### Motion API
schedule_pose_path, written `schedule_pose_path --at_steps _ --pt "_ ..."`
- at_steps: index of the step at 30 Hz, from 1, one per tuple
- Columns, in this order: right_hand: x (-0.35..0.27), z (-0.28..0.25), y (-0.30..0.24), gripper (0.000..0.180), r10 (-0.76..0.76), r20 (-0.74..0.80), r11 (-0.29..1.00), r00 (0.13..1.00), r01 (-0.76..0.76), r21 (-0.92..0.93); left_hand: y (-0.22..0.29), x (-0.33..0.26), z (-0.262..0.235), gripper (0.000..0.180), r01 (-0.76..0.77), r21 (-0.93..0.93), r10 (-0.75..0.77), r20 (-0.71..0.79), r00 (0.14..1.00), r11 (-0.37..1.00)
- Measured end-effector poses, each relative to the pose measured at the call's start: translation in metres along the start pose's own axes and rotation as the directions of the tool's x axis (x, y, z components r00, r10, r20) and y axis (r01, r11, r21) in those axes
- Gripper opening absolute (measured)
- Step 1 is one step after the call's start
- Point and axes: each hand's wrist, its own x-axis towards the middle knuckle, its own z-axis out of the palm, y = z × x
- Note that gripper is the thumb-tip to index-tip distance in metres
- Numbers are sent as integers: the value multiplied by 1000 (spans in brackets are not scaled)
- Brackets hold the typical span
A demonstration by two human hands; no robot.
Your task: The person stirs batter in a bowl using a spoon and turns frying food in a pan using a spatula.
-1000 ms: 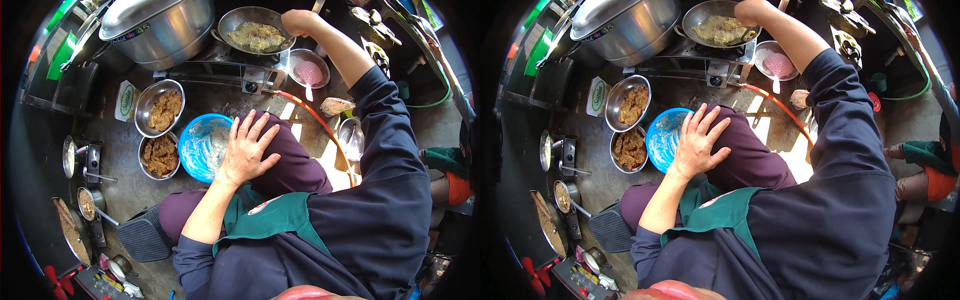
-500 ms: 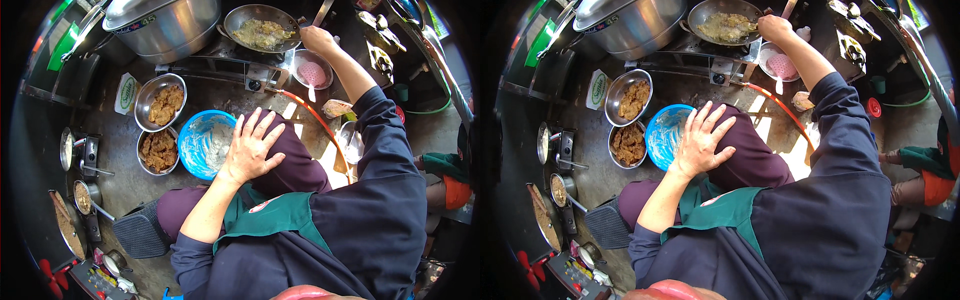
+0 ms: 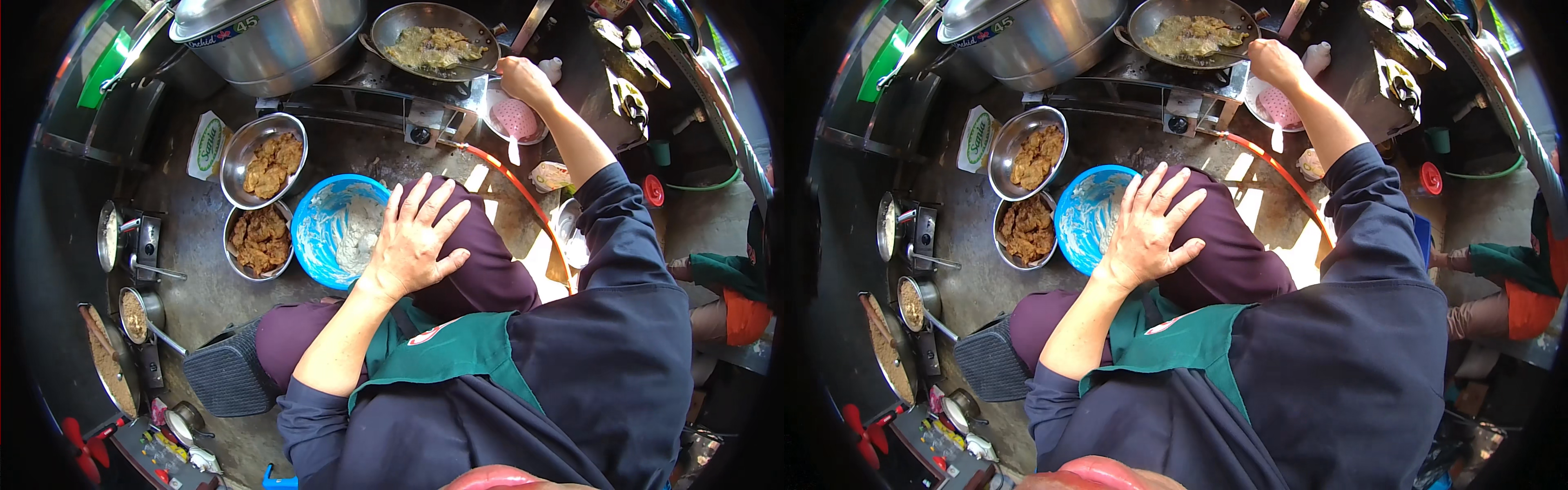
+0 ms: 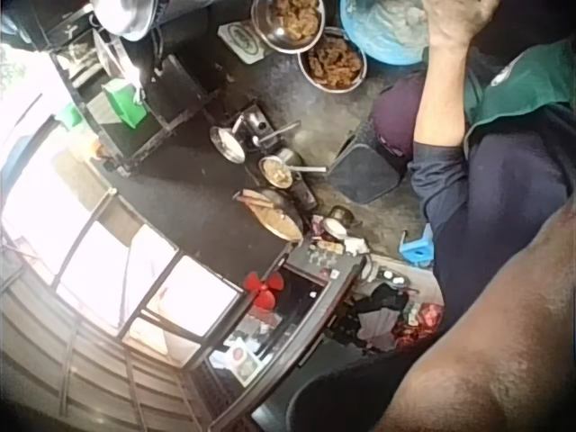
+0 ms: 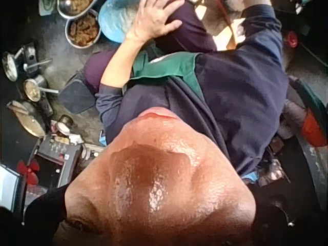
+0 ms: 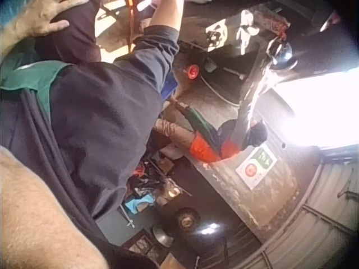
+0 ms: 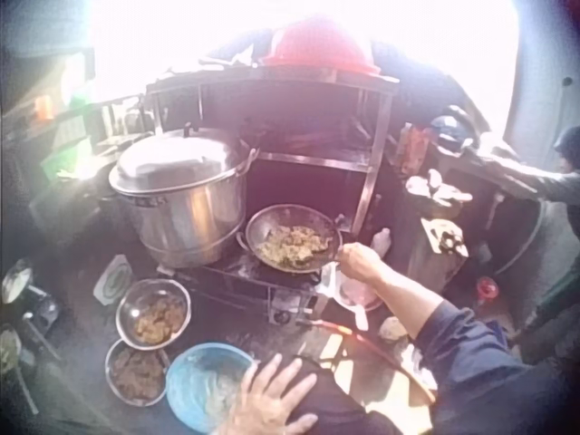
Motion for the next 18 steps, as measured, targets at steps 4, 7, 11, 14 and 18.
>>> schedule_pose_path --at_steps 4,7,11,14,18 --pt "-18 -8 -19 23 45 26 997 999 -46 54 -2 -4 -3 58 18 0 -18 10 1000 1000" --pt "-35 -14 -21 28 169 39 983 985 -171 64 0 -2 -3 58 12 0 -12 2 1000 1000" --pt "-52 -16 -23 30 200 8 979 980 -200 37 -1 -2 -2 57 10 -9 -10 -7 1000 1000" --pt "-61 -9 -15 29 227 -25 974 974 -226 34 0 -1 -1 56 7 -15 -7 -10 1000 1000" --pt "-73 -4 -10 27 196 -92 976 976 -185 113 0 -2 0 56 5 -14 -5 -16 1000 1000"
